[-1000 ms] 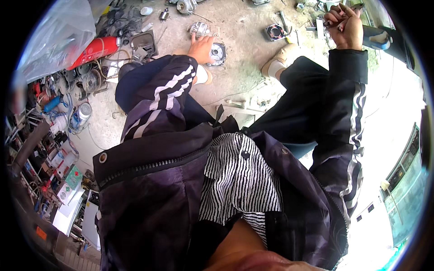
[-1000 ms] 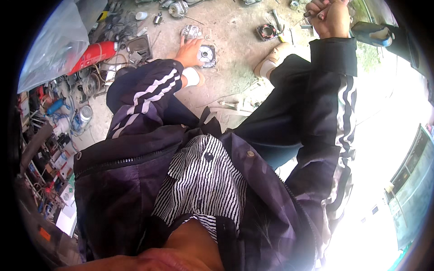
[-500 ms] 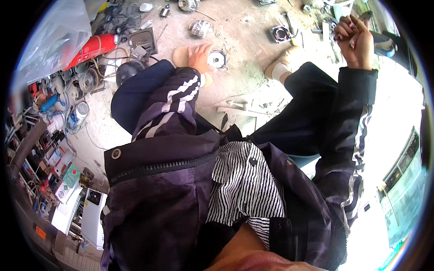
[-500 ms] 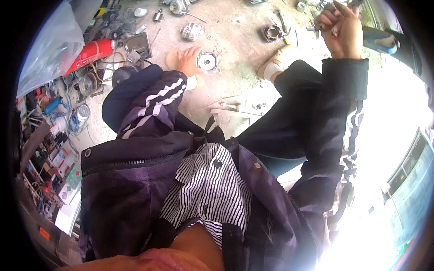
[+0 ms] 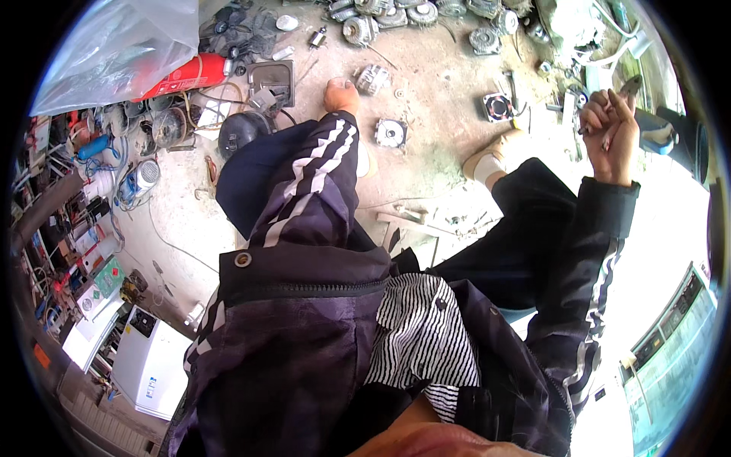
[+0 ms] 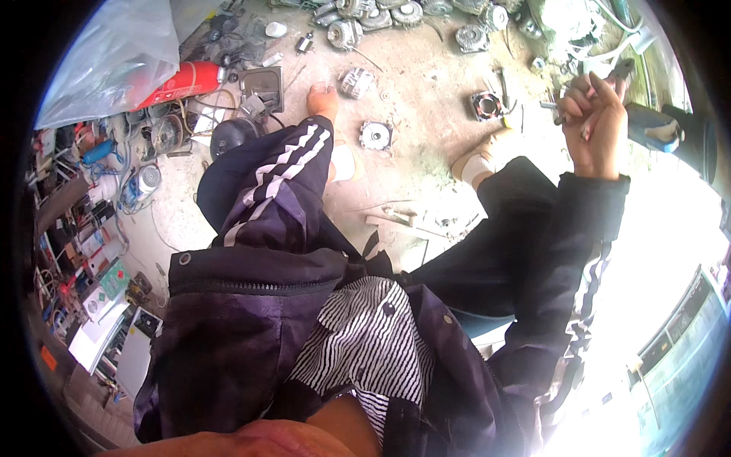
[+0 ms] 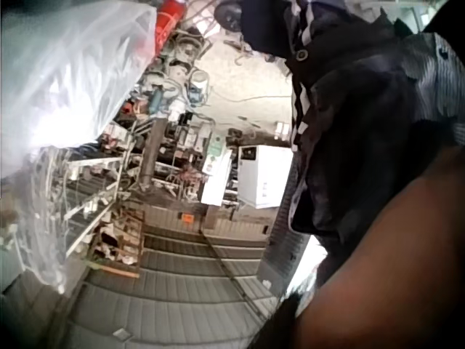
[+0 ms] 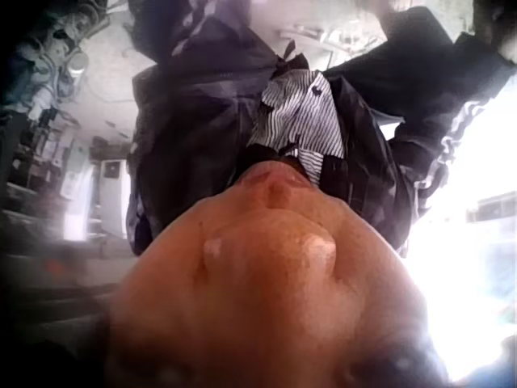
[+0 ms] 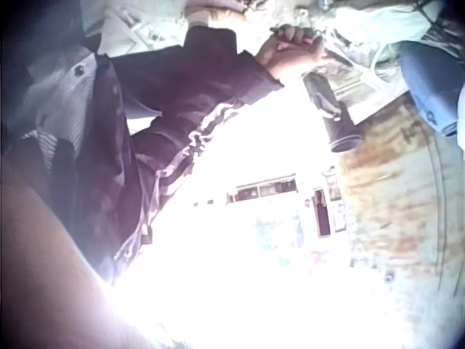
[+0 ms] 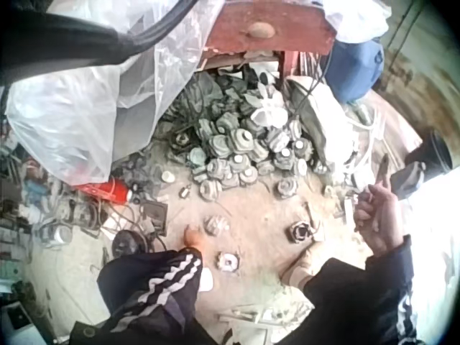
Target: The person sits on the floor and disassembles various metal parts, likely from motors or appliances. They use pliers and a wrench to remove components, separating them and placing them on the floor.
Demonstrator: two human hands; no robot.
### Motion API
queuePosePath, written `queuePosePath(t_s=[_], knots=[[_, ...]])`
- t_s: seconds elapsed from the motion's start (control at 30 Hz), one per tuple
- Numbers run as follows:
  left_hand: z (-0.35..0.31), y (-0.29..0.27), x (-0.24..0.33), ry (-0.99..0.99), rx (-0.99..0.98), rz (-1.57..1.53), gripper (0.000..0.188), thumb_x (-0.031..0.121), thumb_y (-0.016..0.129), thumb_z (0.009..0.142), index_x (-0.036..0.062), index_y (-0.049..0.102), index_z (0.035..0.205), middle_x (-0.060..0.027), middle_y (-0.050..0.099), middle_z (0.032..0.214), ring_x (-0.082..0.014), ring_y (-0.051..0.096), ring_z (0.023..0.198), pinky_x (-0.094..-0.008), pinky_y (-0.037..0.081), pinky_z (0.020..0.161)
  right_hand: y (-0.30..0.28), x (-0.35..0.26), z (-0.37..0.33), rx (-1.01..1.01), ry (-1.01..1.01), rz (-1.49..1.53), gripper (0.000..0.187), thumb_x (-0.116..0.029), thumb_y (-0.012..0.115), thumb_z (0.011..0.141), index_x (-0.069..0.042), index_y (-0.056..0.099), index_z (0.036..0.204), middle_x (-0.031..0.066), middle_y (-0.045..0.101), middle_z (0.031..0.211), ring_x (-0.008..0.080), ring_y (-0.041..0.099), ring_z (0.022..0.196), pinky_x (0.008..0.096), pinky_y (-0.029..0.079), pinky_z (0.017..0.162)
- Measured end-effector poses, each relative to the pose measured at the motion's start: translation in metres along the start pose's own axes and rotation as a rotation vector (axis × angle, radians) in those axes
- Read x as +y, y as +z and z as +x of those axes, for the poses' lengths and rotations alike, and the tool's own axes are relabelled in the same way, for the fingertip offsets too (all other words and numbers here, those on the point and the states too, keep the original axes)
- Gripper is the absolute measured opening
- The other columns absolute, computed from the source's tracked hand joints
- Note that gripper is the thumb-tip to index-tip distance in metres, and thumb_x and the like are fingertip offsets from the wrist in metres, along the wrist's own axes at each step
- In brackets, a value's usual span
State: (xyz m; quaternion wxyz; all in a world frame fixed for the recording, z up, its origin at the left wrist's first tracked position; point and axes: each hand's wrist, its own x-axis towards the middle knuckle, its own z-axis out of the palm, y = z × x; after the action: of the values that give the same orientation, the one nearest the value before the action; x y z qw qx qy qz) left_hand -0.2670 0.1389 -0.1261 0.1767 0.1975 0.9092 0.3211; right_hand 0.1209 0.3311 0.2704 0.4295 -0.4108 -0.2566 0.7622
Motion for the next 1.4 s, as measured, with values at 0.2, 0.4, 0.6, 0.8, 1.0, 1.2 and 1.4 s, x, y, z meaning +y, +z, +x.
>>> queuePosePath(t_s=[0.2,0.4,0.6,0.8,1.0,1.2,1.4], knots=[[0.098,-0.052,0.077,0.018,-0.184,0.426,0.046,0.043,0.062,0.075,0.0058,0.068,0.101,-0.0214,0.066,0.101,-0.0366,0.063,0.099,-0.0441,0.049,0.086,0.01,0.001,-0.002,0.021,0.005,0.014,0.012,-0.002,0.045,0.093,-0.012,0.038,0.092,0.0024,0.04,0.079,0.0085,0.032,0.06,0.0227,0.03,0.052],[0.163,-0.084,0.093,0.007,-0.224,0.742,0.047,0.038,0.067,0.076,0.013,0.063,0.116,-0.0113,0.057,0.129,-0.0291,0.051,0.122,-0.0489,0.033,0.102,0.029,0.005,0.002,0.091,0.017,0.056,0.011,-0.002,0.046,0.093,-0.012,0.041,0.093,0.0019,0.04,0.079,0.0082,0.032,0.06,0.0216,0.028,0.05],[0.156,-0.056,0.081,0.096,-0.165,0.852,0.065,0.053,0.069,0.073,0.0124,0.056,0.122,-0.0104,0.057,0.127,-0.0307,0.048,0.123,-0.0548,0.031,0.102,0.035,0.015,0.013,0.08,0.083,0.005,0.011,-0.004,0.046,0.093,-0.015,0.041,0.096,0.0006,0.04,0.081,0.0064,0.032,0.06,0.021,0.027,0.049],[0.164,-0.031,0.089,0.108,-0.257,0.889,0.06,0.053,0.07,0.074,0.0153,0.059,0.119,-0.0099,0.058,0.126,-0.0314,0.049,0.122,-0.0566,0.028,0.103,0.03,0.021,0.013,0.217,0.079,-0.023,0.004,-0.008,0.042,0.097,-0.008,0.043,0.101,0.0024,0.041,0.082,0.0062,0.034,0.06,0.0197,0.029,0.05],[0.173,-0.02,0.07,0.089,-0.101,0.932,0.062,0.05,0.074,0.07,0.0154,0.056,0.12,-0.0081,0.061,0.121,-0.0289,0.051,0.12,-0.0528,0.028,0.101,0.029,0.017,0.016,0.267,0.065,-0.04,0.015,-0.005,0.046,0.092,-0.013,0.038,0.102,0.0025,0.043,0.081,0.0069,0.037,0.062,0.02,0.03,0.05],[0.174,-0.013,0.066,0.1,-0.066,1.002,0.054,0.048,0.072,0.072,0.0146,0.059,0.112,-0.0069,0.067,0.111,-0.0287,0.056,0.111,-0.0506,0.028,0.1,0.031,0.013,0.013,0.286,0.075,-0.003,0.013,-0.005,0.039,0.096,-0.01,0.044,0.108,0.0033,0.041,0.084,0.0062,0.035,0.062,0.0187,0.03,0.049],[0.134,-0.018,0.077,0.088,-0.015,0.903,0.056,0.053,0.071,0.07,0.0125,0.062,0.107,-0.0092,0.068,0.105,-0.0291,0.057,0.108,-0.0497,0.031,0.095,0.03,0.007,0.001,0.144,0.056,0.036,0.01,-0.009,0.041,0.097,-0.006,0.044,0.105,0.0017,0.038,0.082,0.0063,0.033,0.062,0.0192,0.029,0.05]])
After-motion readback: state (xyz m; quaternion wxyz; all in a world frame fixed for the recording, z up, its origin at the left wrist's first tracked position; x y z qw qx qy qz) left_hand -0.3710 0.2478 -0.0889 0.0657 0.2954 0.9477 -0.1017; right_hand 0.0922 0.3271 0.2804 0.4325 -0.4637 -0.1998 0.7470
